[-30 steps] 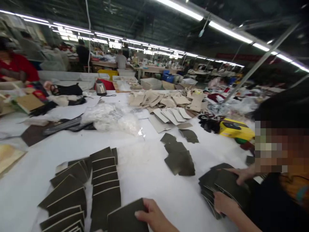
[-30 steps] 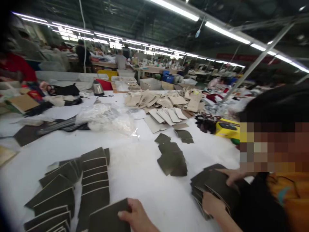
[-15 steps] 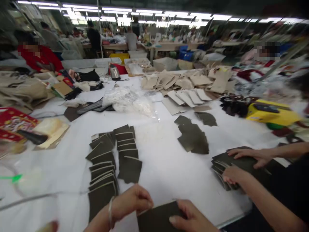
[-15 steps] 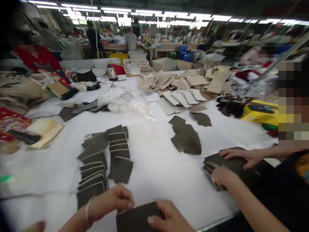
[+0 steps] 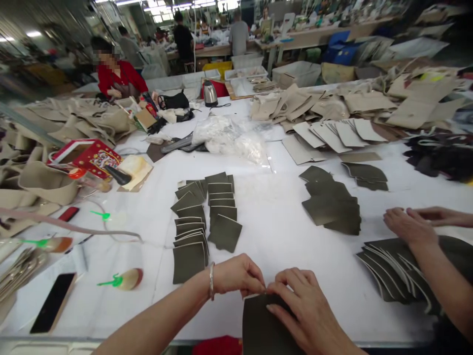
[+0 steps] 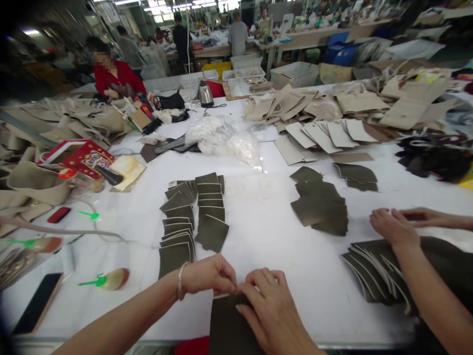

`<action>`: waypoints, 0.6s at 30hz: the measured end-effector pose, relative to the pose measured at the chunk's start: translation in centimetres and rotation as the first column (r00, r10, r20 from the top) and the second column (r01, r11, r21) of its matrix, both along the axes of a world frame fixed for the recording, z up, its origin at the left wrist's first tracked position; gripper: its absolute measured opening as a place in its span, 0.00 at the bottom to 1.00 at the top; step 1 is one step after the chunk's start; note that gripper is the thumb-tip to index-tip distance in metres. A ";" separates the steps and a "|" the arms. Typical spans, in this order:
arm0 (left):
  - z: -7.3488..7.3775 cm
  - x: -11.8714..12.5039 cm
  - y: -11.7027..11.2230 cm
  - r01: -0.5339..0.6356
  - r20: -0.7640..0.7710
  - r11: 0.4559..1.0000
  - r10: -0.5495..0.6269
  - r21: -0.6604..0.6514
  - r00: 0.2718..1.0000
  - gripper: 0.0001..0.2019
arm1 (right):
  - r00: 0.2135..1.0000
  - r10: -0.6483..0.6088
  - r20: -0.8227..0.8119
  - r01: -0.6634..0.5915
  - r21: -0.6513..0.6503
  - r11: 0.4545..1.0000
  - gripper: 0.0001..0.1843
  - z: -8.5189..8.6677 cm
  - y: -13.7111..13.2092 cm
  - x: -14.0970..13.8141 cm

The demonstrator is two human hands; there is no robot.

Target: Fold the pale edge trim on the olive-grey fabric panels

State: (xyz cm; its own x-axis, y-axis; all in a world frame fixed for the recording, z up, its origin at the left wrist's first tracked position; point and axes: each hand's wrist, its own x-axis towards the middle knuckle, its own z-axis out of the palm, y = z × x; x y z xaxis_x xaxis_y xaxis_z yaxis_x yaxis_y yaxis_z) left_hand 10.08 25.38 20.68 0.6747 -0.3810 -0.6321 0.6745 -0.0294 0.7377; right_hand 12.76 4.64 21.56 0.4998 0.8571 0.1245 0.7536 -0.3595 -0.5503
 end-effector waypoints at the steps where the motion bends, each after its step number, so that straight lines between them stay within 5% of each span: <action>1: -0.1 -0.2 -0.1 -0.019 -0.001 1.000 0.019 -0.001 1.000 0.08 | 1.000 -0.001 0.019 0.001 0.021 1.000 0.08 0.0 0.0 -0.1; 7: -1.3 -1.7 -1.2 -0.111 0.007 0.994 0.111 0.022 0.994 0.07 | 0.999 -0.030 -0.031 0.033 0.093 0.995 0.09 -0.2 0.0 -0.9; 18: -1.8 -2.3 -1.9 -0.011 0.129 0.988 -0.009 0.154 0.992 0.06 | 0.990 0.119 -0.081 -0.129 -0.142 0.981 0.14 -0.9 -0.2 -0.5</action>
State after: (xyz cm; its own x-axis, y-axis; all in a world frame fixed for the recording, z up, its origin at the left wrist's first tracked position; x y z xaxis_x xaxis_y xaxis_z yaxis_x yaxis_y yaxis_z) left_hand 7.77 23.46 18.90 0.7548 -0.2849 -0.5908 0.5743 -0.1483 0.8051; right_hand 12.31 4.44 20.66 0.3917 0.9192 -0.0392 0.7580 -0.3466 -0.5526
